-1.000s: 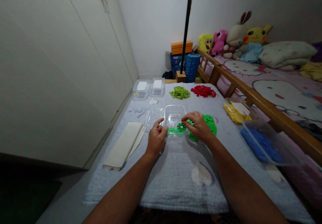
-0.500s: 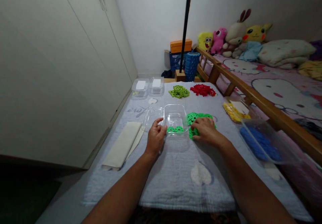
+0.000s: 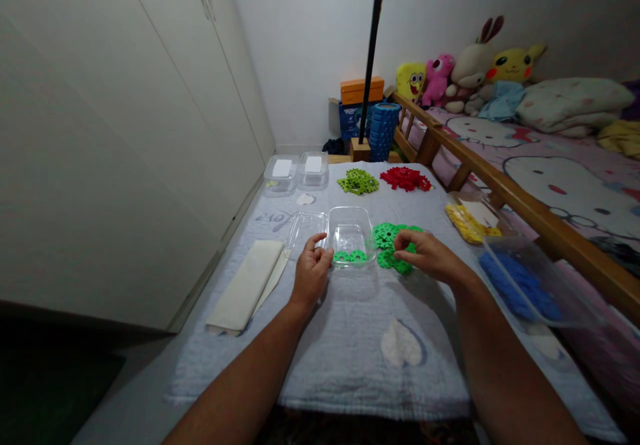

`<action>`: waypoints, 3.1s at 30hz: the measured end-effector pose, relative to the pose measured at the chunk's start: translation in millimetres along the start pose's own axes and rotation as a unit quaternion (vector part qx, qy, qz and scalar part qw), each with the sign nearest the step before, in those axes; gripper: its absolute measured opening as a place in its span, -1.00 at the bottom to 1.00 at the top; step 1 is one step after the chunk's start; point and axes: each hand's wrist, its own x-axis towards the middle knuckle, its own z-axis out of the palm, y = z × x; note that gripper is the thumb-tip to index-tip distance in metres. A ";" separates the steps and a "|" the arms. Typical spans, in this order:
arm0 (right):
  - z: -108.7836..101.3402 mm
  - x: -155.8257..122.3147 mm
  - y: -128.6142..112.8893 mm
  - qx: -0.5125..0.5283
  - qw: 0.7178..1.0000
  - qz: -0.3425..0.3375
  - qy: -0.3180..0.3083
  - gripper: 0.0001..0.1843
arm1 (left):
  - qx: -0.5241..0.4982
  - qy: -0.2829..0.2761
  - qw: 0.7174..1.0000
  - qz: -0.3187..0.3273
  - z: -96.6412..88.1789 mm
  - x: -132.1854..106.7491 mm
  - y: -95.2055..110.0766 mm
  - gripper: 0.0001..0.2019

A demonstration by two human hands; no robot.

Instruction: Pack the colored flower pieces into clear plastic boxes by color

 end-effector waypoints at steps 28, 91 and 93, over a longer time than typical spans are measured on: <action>42.1 4.9 25.4 -0.278 0.958 -0.024 0.069 -0.75 | 0.003 0.007 1.000 -0.011 2.9 -2.2 5.6 -0.57; 11.3 -5.2 37.1 -0.070 0.996 0.045 -0.022 -0.85 | -0.023 -0.029 0.998 -0.051 0.6 0.5 2.7 -0.45; 9.4 -5.2 37.2 -0.044 0.998 0.047 -0.027 -0.87 | -0.043 -0.039 0.996 -0.064 0.5 1.0 3.4 -0.43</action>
